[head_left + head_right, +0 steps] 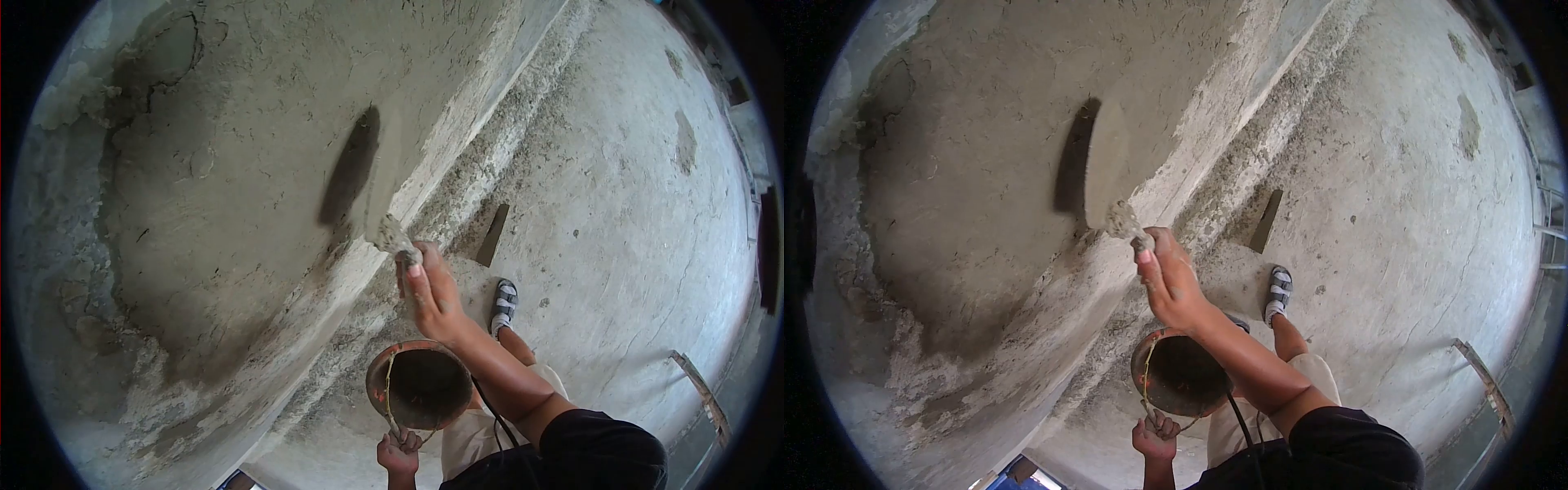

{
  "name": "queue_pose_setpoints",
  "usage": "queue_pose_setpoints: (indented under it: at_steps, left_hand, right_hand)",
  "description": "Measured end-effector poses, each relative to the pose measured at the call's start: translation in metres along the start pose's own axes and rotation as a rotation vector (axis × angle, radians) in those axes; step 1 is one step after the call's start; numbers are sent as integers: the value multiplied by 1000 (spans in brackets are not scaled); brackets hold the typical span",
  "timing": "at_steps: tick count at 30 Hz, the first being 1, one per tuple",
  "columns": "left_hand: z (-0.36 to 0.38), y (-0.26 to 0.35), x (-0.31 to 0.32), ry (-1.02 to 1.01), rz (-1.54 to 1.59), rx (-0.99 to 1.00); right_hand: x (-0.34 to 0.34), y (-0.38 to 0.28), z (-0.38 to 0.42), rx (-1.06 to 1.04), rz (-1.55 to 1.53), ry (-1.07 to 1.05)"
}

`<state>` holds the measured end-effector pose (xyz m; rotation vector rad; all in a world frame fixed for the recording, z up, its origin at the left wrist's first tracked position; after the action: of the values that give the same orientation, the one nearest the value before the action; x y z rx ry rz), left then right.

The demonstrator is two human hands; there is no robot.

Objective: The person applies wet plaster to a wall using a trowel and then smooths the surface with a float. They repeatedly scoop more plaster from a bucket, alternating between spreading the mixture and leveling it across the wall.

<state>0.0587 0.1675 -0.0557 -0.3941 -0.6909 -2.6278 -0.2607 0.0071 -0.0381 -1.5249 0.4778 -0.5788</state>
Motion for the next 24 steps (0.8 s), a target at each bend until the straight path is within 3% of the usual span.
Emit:
queue_pose_setpoints:
  at_steps: [4, 6, 9, 14, 17, 19, 24]
  left_hand:
    - [-1, 3, 0, -35, 21, -29]
    - [-2, 4, 4, -18, 7, -25]
    - [-5, 2, 1, -44, 22, -41]
    - [-5, 4, 0, -42, 0, -36]
    - [-2, 3, -3, -29, -20, -26]
    - [-2, 1, -3, -4, -21, -21]
    - [-2, -6, 1, -4, -28, -33]
  right_hand:
    - [24, 5, -16, -8, 298, 9]
    - [39, 21, -10, 22, 293, -22]
    - [49, 51, 18, -23, 366, -194]
    - [26, 52, 50, 39, 328, -160]
    - [10, 35, 13, 96, 243, -43]
    - [8, 22, -14, -28, 199, 58]
    - [26, 1, -8, -57, 214, 14]
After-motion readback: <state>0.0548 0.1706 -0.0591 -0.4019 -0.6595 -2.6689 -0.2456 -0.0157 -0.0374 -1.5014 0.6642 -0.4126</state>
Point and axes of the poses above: each hand's wrist, its own z-axis away from the middle knuckle, its own x-axis out of the palm, y = z × x, the point moved 1 cm from there along -z, towards the middle knuckle, and after that the axes turned 5 degrees about z, right-handed, at the moved point
